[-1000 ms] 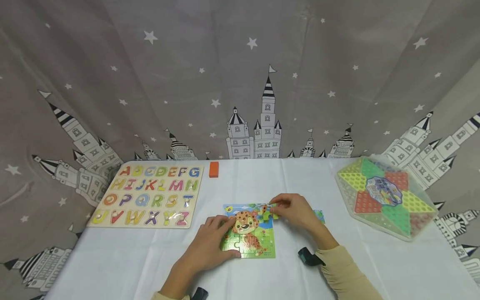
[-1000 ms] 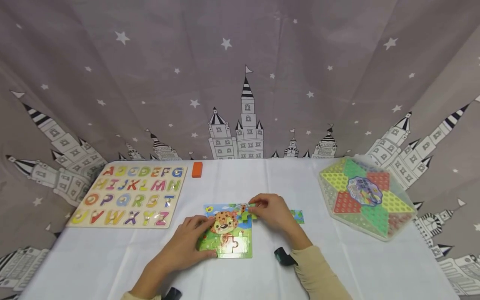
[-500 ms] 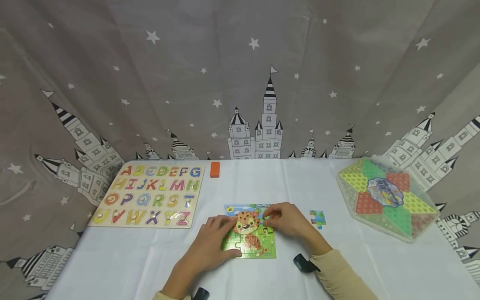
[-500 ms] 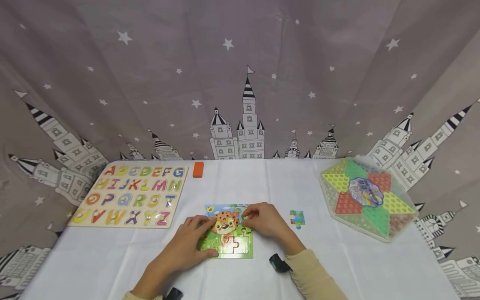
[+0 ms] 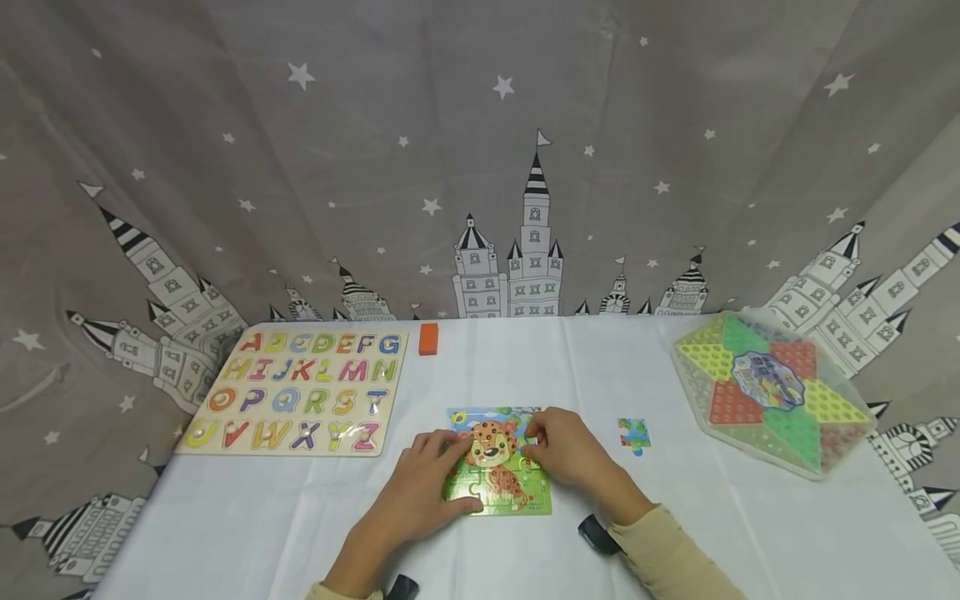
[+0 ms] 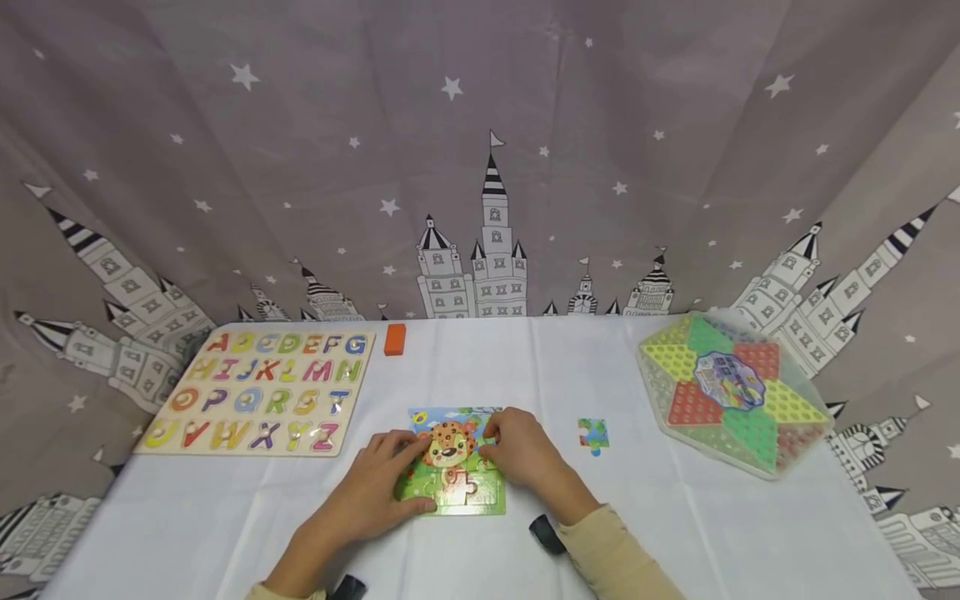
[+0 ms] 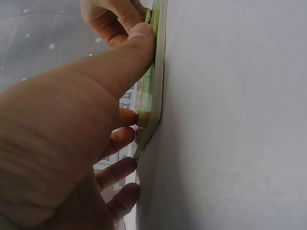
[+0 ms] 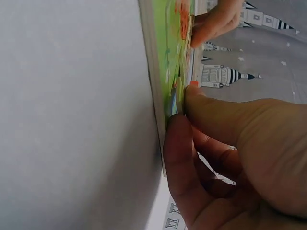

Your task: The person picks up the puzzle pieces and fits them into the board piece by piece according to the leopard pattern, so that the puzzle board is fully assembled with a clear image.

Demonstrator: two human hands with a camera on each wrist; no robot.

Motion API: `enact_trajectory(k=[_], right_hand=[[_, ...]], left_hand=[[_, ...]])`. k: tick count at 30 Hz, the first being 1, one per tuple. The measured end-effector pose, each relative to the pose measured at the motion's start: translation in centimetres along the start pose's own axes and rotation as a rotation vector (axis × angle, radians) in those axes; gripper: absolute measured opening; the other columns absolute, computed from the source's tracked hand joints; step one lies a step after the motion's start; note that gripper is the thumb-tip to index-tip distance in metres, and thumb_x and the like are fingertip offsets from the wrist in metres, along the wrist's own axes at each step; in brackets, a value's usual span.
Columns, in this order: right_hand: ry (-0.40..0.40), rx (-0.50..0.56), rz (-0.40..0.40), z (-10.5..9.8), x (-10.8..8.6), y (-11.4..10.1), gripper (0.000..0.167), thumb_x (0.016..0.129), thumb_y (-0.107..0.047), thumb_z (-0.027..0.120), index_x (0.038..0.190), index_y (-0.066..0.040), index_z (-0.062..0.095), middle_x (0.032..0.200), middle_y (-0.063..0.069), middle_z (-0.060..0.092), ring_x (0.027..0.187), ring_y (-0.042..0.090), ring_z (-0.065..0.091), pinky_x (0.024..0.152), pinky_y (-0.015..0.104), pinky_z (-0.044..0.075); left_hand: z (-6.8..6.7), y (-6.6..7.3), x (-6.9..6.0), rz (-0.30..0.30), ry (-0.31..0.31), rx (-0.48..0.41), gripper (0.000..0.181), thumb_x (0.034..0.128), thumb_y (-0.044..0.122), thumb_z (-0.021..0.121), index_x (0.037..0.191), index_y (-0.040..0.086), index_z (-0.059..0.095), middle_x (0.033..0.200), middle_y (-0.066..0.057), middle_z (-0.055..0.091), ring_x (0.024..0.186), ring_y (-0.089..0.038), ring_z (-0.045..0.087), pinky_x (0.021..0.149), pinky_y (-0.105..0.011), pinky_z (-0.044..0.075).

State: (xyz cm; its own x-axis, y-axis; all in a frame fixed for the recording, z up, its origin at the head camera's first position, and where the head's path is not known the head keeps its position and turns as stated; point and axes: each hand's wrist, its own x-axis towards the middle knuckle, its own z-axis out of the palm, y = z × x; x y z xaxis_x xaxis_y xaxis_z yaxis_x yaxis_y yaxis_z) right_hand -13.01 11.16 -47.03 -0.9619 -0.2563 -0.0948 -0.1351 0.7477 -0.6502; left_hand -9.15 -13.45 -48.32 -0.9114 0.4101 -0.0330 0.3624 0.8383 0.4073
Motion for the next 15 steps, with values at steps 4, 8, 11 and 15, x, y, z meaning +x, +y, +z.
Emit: enact_trajectory(k=[4,8,11,15], right_hand=[[0.007,-0.053,-0.041,0.2,-0.2,-0.1,0.017,0.085,-0.013,0.082,0.081,-0.011,0.067,0.078,0.000,0.052,0.069,0.013,0.046,0.058,0.023,0.037],[0.002,-0.087,-0.092,0.3,-0.2,0.0,0.018,0.085,-0.015,0.083,0.079,-0.014,0.066,0.083,-0.002,0.054,0.070,0.012,0.046,0.060,0.023,0.039],[-0.028,-0.060,-0.087,-0.4,-0.1,0.7,0.015,0.085,-0.019,0.083,0.088,-0.013,0.070,0.084,-0.002,0.056,0.071,0.011,0.048,0.062,0.023,0.042],[-0.042,-0.030,-0.040,-3.5,-0.1,3.4,0.030,0.083,-0.022,0.085,0.107,-0.010,0.073,0.085,-0.002,0.060,0.076,0.011,0.053,0.068,0.025,0.046]], left_hand=[[-0.1,-0.1,0.0,0.001,-0.004,-0.003,0.088,0.0797,0.061,0.078,0.151,0.017,0.051,0.143,-0.005,0.050,0.134,-0.032,0.045,0.102,-0.046,0.045],[-0.1,-0.1,0.0,-0.011,-0.008,0.002,0.088,0.0798,0.062,0.078,0.151,0.017,0.051,0.143,-0.005,0.050,0.134,-0.031,0.044,0.103,-0.047,0.045],[-0.1,-0.1,-0.1,-0.018,-0.011,0.004,0.088,0.0798,0.062,0.078,0.151,0.018,0.051,0.143,-0.004,0.050,0.135,-0.031,0.044,0.103,-0.047,0.044],[0.1,-0.1,0.0,-0.006,-0.006,0.003,0.088,0.0799,0.062,0.078,0.151,0.017,0.051,0.143,-0.005,0.050,0.134,-0.032,0.044,0.102,-0.047,0.045]])
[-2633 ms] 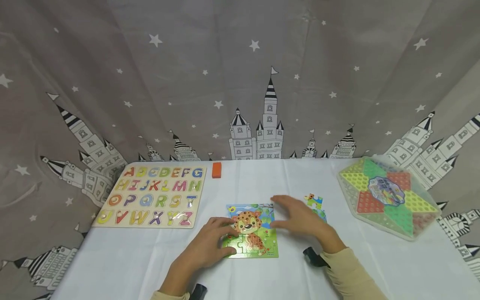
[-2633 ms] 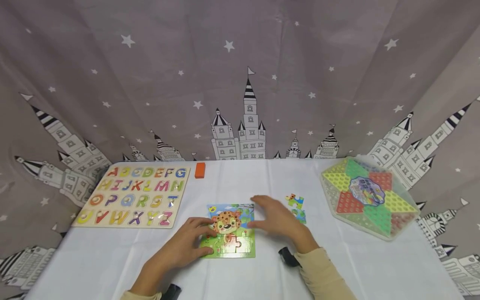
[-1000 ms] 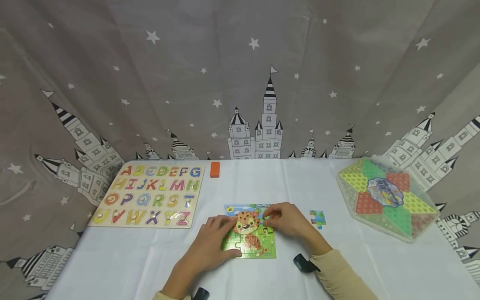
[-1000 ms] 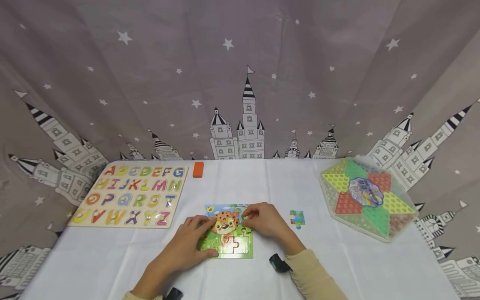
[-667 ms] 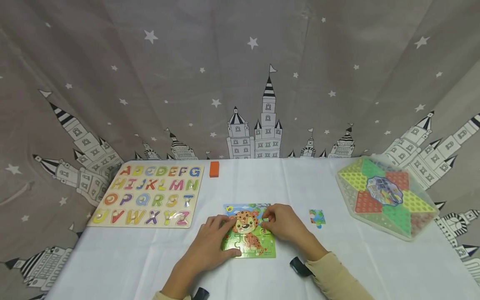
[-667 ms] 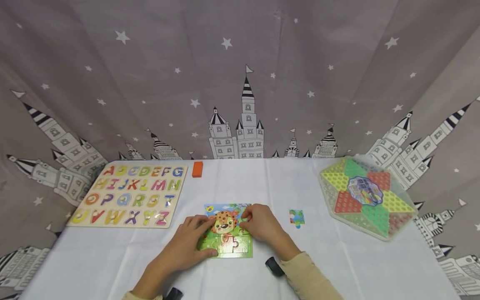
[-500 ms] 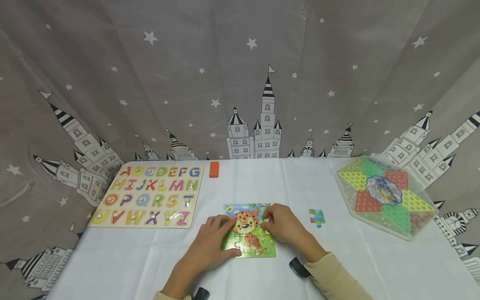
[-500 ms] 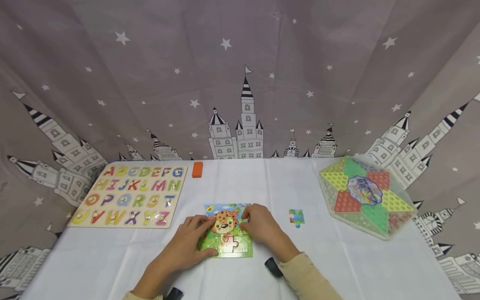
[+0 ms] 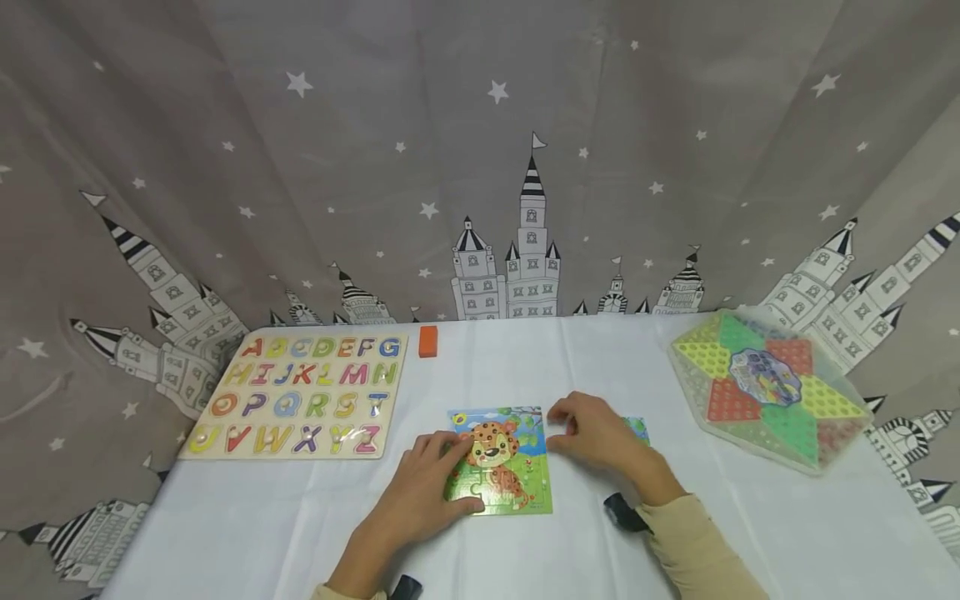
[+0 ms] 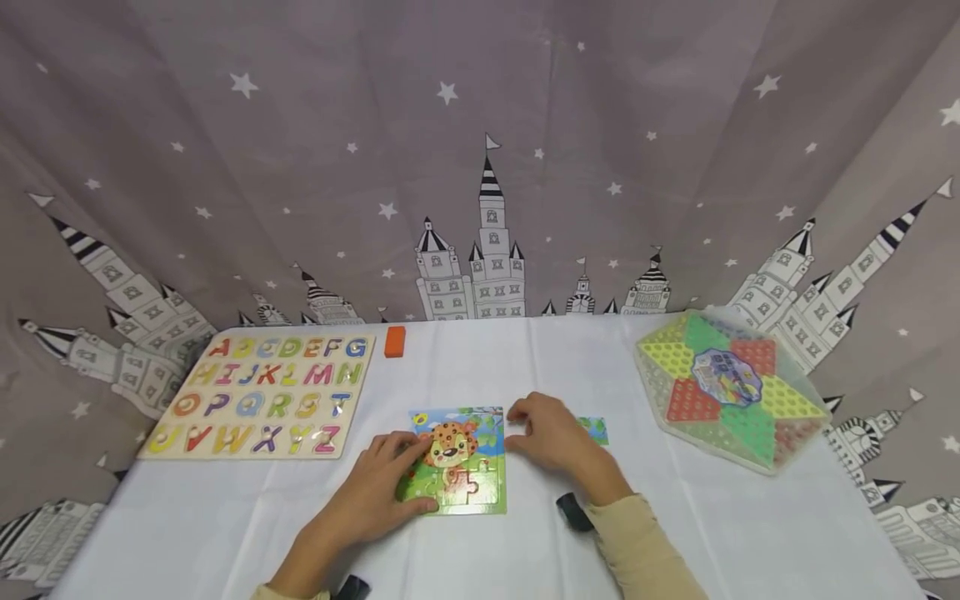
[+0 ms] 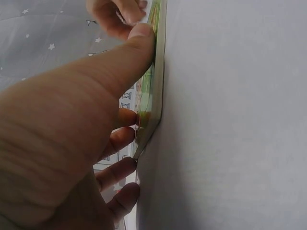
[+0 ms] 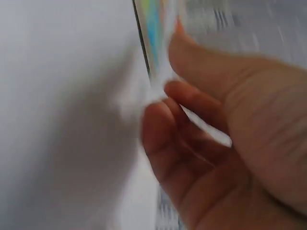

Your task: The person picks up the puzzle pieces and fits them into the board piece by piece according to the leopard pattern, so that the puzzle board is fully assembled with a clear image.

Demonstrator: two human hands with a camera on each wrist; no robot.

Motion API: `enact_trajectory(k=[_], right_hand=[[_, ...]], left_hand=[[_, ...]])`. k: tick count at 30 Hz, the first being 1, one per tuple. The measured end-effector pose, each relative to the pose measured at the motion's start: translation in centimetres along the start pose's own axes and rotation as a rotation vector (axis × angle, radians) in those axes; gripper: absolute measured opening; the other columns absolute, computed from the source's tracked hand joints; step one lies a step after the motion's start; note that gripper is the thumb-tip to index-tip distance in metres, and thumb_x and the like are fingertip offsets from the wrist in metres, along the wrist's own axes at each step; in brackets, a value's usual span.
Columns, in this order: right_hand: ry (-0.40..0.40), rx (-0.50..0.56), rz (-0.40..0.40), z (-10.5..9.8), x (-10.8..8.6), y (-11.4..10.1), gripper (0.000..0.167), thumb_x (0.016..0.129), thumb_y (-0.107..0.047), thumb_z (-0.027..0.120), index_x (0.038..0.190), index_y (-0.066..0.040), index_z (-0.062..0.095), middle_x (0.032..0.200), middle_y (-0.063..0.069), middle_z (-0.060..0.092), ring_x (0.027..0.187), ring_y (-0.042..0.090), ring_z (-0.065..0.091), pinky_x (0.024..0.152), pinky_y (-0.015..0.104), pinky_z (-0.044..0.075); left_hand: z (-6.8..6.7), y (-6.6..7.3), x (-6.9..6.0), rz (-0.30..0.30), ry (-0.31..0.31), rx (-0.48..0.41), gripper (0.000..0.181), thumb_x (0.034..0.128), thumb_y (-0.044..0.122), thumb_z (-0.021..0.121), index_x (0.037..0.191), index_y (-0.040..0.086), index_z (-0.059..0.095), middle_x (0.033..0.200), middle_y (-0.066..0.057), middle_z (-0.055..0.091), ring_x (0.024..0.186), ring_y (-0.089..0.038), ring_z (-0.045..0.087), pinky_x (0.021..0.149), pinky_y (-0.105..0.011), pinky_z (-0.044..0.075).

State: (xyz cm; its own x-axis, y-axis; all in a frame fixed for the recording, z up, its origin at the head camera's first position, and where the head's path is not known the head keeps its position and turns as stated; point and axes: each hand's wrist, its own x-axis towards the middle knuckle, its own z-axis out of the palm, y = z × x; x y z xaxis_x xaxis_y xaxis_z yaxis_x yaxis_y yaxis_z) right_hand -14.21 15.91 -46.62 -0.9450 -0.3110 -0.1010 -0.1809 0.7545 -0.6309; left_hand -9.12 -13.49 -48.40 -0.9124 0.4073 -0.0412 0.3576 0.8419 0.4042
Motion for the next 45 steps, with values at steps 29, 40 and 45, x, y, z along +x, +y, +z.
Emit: enact_trajectory(k=[29,40,45], right_hand=[[0.099,0.311,0.047,-0.6,0.7,-0.1,0.016,0.088,-0.021,0.081,0.093,-0.012,0.068,0.086,0.001,0.065,0.073,0.012,0.058,0.062,0.023,0.047],[0.131,0.184,0.059,2.7,2.8,-1.9,0.017,0.083,-0.018,0.085,0.092,-0.015,0.071,0.079,-0.005,0.066,0.071,0.008,0.058,0.068,0.025,0.049],[0.153,0.123,0.049,2.9,2.9,-2.0,0.018,0.083,-0.019,0.085,0.093,-0.014,0.072,0.077,-0.005,0.063,0.071,0.009,0.055,0.066,0.026,0.048]], left_hand=[[0.1,-0.2,0.1,-0.008,-0.010,-0.006,0.088,0.0806,0.061,0.078,0.151,0.017,0.050,0.143,-0.005,0.050,0.135,-0.031,0.044,0.103,-0.046,0.044],[0.0,-0.1,0.2,-0.010,-0.013,-0.003,0.088,0.0812,0.060,0.078,0.152,0.017,0.050,0.143,-0.005,0.050,0.134,-0.031,0.043,0.103,-0.047,0.044],[0.0,0.0,0.1,-0.008,-0.009,-0.010,0.087,0.0811,0.061,0.078,0.152,0.017,0.050,0.143,-0.005,0.050,0.135,-0.031,0.043,0.104,-0.048,0.044]])
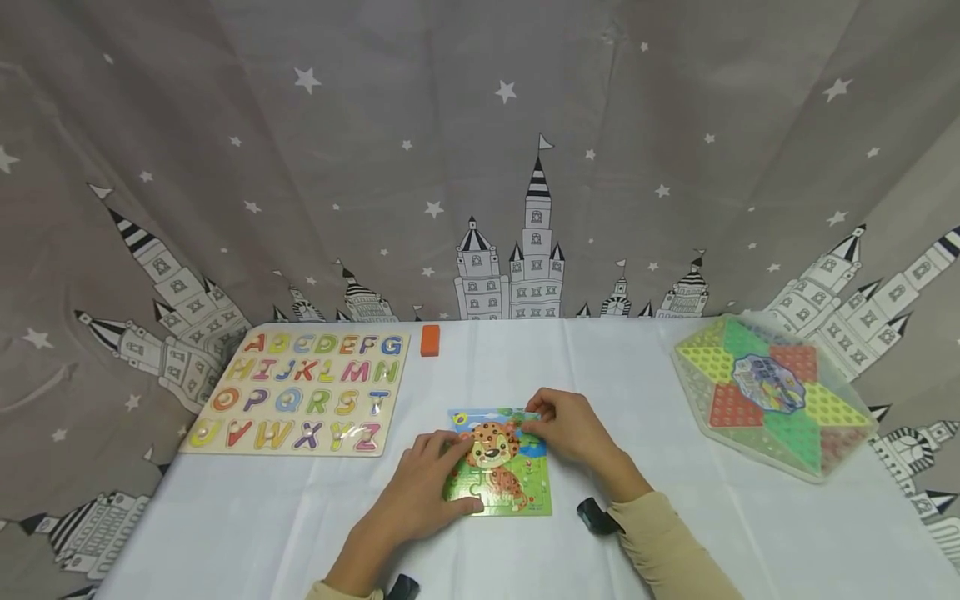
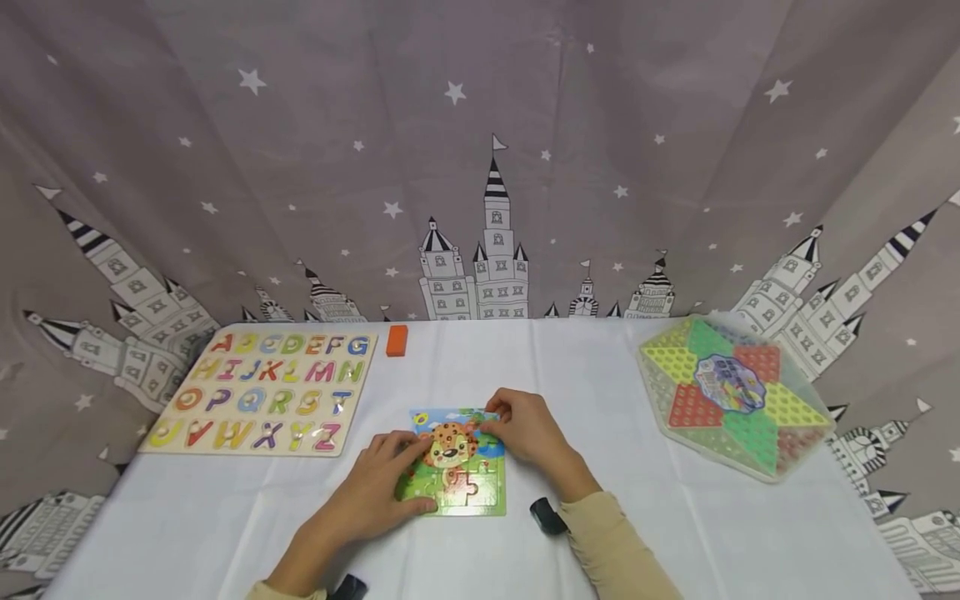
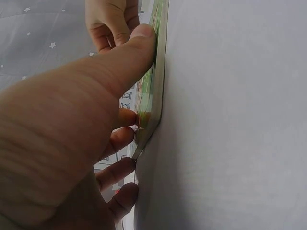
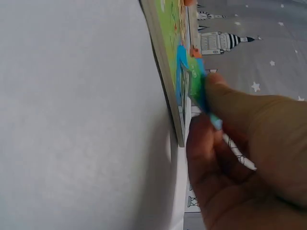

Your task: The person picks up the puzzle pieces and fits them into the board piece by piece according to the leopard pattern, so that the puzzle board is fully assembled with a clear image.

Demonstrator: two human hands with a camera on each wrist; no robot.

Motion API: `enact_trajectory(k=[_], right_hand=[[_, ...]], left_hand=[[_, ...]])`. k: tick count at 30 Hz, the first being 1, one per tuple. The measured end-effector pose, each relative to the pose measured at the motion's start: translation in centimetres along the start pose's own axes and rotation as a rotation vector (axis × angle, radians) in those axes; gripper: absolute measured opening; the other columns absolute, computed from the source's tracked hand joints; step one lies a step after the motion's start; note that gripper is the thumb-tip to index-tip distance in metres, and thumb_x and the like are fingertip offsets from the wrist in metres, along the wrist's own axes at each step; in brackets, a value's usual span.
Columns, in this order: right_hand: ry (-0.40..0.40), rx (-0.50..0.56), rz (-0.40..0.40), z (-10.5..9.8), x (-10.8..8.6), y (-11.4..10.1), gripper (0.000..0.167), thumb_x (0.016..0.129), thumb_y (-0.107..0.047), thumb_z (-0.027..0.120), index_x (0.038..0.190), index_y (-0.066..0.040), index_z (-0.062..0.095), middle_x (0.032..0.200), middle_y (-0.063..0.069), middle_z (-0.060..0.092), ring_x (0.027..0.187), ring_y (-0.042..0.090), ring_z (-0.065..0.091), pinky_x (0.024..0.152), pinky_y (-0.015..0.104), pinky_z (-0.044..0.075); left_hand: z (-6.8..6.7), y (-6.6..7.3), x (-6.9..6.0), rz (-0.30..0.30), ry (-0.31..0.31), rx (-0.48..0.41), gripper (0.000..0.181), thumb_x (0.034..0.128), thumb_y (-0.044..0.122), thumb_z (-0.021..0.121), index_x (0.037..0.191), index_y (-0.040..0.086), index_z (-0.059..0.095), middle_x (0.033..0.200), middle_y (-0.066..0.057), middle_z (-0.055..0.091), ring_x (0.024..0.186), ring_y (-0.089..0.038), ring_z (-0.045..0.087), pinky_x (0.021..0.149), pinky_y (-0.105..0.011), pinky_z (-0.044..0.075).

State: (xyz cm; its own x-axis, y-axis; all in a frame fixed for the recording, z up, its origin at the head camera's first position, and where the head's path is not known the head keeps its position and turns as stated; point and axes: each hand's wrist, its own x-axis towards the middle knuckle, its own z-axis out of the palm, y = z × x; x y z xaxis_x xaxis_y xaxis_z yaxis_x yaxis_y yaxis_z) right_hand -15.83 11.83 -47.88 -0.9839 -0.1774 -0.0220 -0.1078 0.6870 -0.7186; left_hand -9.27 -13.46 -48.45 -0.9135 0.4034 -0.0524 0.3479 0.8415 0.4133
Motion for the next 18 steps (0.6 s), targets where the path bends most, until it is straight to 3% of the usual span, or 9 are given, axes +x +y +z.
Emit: enact_trajectory(k=[18], right_hand=[[-0.043,-0.115,-0.106,0.30,-0.41,-0.43,0.018,0.084,-0.016,0.084,0.100,-0.010,0.077,0.082,-0.005,0.059,0.073,0.009,0.048,0.064,0.023,0.042]], left_hand=[[0.11,0.32,-0.53,0.005,-0.003,-0.007,0.088,0.0809,0.060,0.078,0.152,0.018,0.049,0.143,-0.004,0.049,0.134,-0.030,0.043,0.103,-0.047,0.044]])
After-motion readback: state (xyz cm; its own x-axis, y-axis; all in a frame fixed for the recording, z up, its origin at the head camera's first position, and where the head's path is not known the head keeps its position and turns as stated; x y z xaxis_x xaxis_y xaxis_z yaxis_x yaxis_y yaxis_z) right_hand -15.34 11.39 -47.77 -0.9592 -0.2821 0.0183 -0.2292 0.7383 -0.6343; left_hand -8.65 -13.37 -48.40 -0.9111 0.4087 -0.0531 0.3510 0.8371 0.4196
